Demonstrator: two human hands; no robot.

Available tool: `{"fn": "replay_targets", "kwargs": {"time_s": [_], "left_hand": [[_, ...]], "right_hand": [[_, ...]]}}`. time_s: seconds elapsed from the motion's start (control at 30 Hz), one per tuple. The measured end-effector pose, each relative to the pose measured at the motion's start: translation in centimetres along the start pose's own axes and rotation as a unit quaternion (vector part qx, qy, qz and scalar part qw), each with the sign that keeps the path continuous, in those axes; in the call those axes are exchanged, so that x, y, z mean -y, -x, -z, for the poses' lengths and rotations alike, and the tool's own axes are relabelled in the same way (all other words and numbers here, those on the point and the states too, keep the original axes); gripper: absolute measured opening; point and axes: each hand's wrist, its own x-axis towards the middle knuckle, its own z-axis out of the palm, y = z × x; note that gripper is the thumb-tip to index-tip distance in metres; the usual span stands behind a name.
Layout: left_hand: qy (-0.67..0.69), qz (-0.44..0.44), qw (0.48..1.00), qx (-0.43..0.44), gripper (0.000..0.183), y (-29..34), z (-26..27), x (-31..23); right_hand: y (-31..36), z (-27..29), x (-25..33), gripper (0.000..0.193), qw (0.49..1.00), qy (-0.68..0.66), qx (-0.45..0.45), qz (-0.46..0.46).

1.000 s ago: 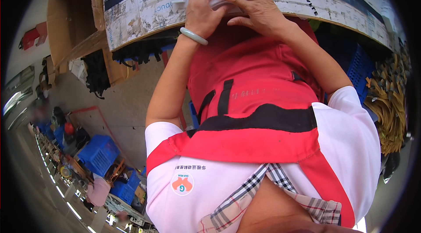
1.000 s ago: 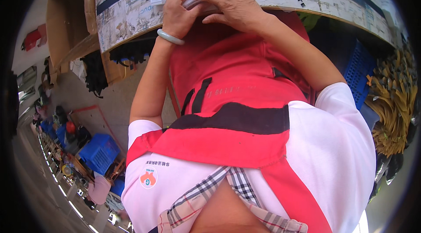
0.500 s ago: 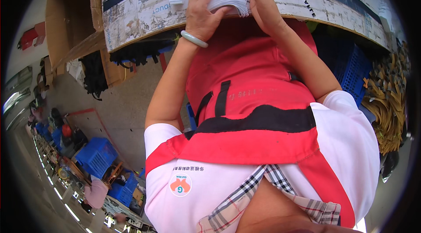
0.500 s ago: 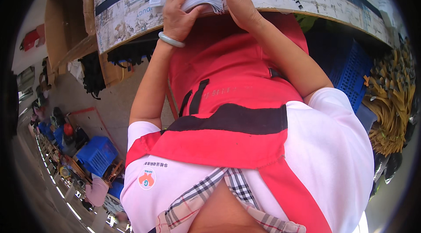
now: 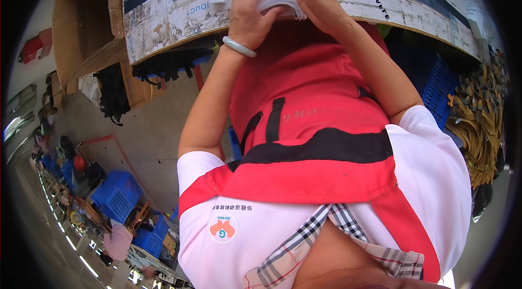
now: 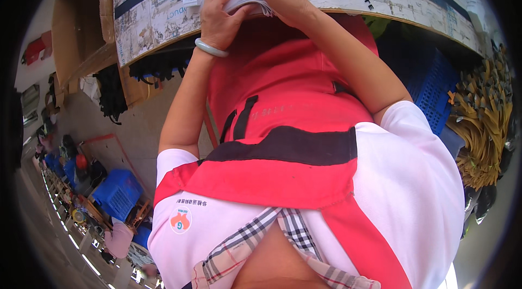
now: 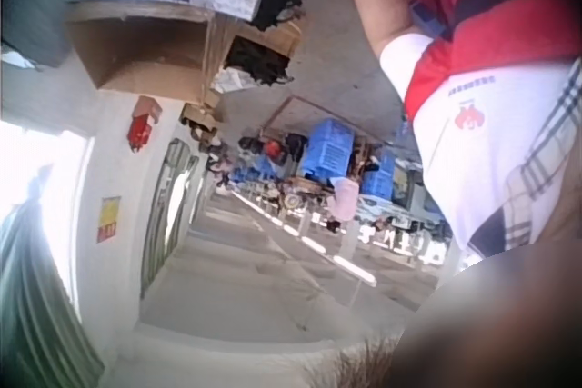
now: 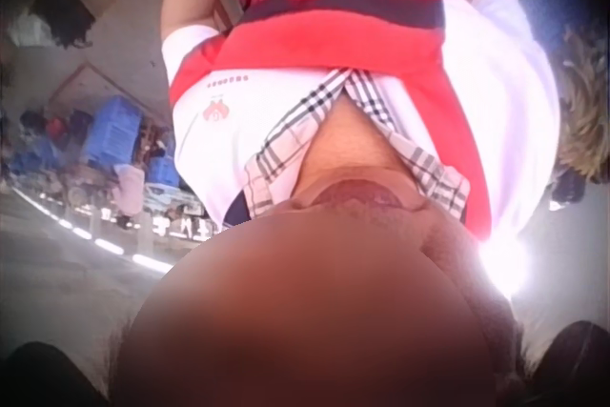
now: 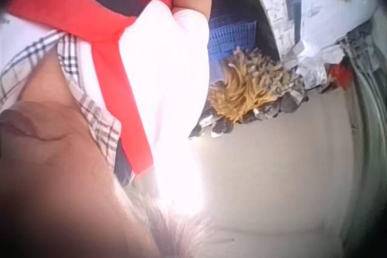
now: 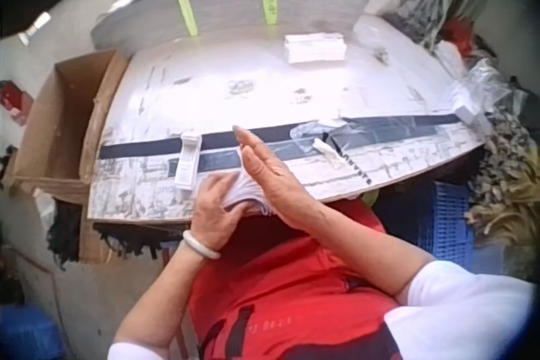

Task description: Organize and sort a stack of garment tags at a workbench.

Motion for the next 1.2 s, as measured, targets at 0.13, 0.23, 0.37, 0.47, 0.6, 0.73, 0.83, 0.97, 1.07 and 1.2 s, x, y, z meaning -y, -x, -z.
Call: {"fn": "replay_targets", "kwargs": {"time_s": [0.13,0.23,0.37,0.47,0.6,0.73,0.83,0.97,1.07,1.2], "left_hand": [[0.011,-0.016,1.000,-0.004,0.049,-0.3,-0.2,-0.1],[0.018,-0.003,1.000,-0.011,0.051,-0.1,0.0,0.1],[0.018,-0.012,1.000,-0.014,0.051,-0.1,-0.1,-0.2],[0.000,-0.011,1.000,-0.006,0.050,0.0,0.0,-0.1],[0.012,-0.006,1.000,-0.003,0.050,-0.2,0.3,-0.1],[0.014,-0.006,1.000,-0.008,0.051,-0.1,0.1,-0.1],[-0.003,-0.003,1.000,-0.009,0.051,0.1,0.2,0.0],[0.010,-0.008,1.000,-0.010,0.051,-0.2,0.0,-0.3],[0.038,0.005,0.999,-0.018,0.051,0.2,0.0,0.0],[0.025,0.008,0.999,-0.019,0.050,0.3,0.2,0.1]], "right_hand": [[0.1,1.1,0.4,0.064,0.999,0.048,-0.020,-0.002],[1.3,1.2,0.1,0.059,0.993,0.003,-0.100,0.058],[4.3,1.8,-3.4,0.046,0.970,-0.072,-0.223,0.058],[3.6,0.8,-3.7,0.043,0.964,-0.087,-0.247,0.046],[1.8,0.4,-3.4,0.039,0.961,-0.102,-0.252,0.044],[2.8,0.8,-3.8,0.036,0.956,-0.123,-0.254,0.075],[3.1,-1.0,-2.2,0.035,0.955,-0.110,-0.274,0.022],[1.2,0.4,-4.1,0.036,0.960,-0.071,-0.268,0.038],[1.1,0.1,-4.2,0.037,0.968,-0.080,-0.230,0.056],[0.5,1.5,-3.9,0.042,0.978,-0.073,-0.184,0.061]]}}
